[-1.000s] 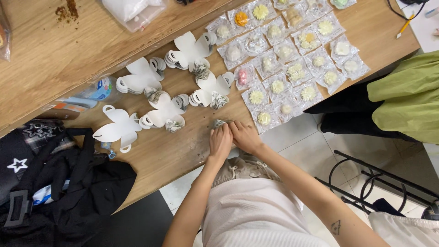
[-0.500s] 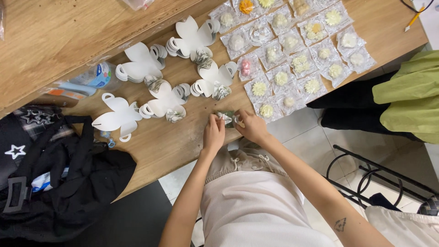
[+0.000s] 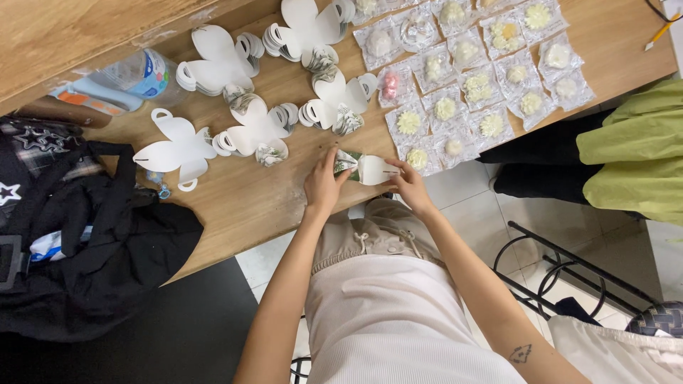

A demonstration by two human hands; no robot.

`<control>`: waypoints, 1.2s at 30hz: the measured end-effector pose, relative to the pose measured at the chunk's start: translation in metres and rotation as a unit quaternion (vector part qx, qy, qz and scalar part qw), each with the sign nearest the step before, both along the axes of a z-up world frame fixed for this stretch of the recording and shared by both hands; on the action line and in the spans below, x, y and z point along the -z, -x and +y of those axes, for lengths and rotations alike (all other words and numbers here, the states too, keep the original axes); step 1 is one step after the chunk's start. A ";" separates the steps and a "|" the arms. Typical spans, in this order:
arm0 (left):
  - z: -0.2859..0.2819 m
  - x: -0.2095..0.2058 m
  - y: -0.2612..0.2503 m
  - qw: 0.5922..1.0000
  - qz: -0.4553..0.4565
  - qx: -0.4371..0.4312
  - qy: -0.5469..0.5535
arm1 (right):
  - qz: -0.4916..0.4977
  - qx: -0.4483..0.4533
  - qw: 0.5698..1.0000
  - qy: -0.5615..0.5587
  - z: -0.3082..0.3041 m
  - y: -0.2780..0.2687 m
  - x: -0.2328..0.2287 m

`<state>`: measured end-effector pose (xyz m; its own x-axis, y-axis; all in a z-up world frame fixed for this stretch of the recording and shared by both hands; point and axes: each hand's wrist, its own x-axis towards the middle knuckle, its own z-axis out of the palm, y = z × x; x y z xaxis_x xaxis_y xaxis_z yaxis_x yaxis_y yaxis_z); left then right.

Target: Packaging small flower-shaped wax melts into decorative paper boxes.

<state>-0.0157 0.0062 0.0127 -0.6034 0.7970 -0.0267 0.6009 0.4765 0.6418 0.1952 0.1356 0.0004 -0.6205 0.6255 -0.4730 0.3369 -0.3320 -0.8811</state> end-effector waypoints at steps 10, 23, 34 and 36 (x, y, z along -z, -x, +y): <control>-0.006 -0.012 0.028 0.989 -0.132 0.049 0.045 | 0.006 0.008 0.992 0.128 -0.006 -0.026 0.037; -0.002 -0.044 0.040 0.987 -0.099 0.120 0.045 | -0.016 -0.377 0.690 -0.618 0.007 0.080 -0.102; -0.043 -0.092 -0.055 0.980 -0.154 -0.048 -0.118 | -0.047 -0.413 0.650 -0.636 0.017 0.093 -0.087; -0.045 -0.093 -0.081 0.953 -0.267 -0.036 -0.139 | -0.051 -0.398 0.669 -0.625 0.018 0.086 -0.085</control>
<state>0.0650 -0.0391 0.1055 -0.6169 0.7747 -0.1389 0.1257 0.2712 0.9543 0.1088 0.1532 0.0851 -0.9971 0.0616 0.0455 0.0476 0.9642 -0.2610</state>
